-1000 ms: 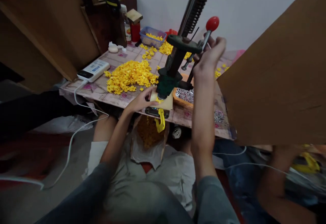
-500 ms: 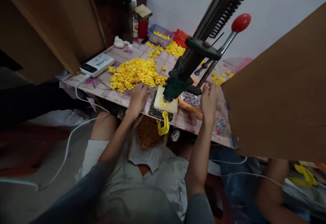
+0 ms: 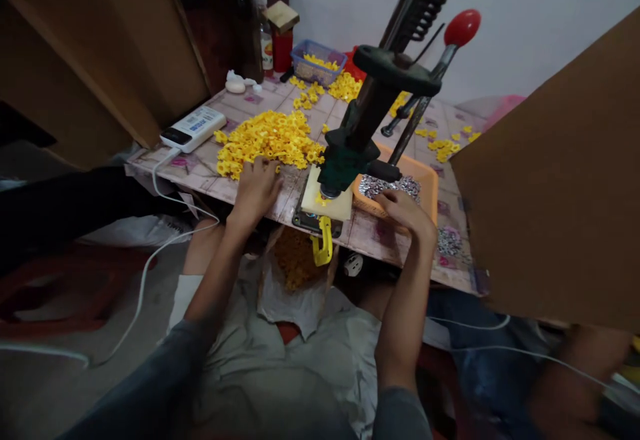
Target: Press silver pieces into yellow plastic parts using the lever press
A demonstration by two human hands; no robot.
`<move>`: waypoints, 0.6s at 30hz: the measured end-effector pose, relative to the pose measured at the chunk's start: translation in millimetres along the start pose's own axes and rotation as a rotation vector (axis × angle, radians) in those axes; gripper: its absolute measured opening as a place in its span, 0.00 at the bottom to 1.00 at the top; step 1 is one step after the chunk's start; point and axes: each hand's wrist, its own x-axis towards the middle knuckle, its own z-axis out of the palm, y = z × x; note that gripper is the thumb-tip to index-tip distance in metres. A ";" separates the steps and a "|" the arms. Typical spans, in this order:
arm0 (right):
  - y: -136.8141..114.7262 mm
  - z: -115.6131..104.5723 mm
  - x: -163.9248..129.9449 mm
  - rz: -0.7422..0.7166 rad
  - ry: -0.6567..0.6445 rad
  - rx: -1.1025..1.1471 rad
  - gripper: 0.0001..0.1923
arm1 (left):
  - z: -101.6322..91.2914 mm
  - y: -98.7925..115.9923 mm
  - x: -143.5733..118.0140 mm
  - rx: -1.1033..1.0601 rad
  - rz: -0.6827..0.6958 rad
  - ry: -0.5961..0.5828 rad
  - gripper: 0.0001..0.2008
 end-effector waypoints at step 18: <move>-27.3 33.9 -41.0 -0.331 0.641 0.070 0.16 | 46.8 4.9 18.2 -1.080 0.094 -0.094 0.23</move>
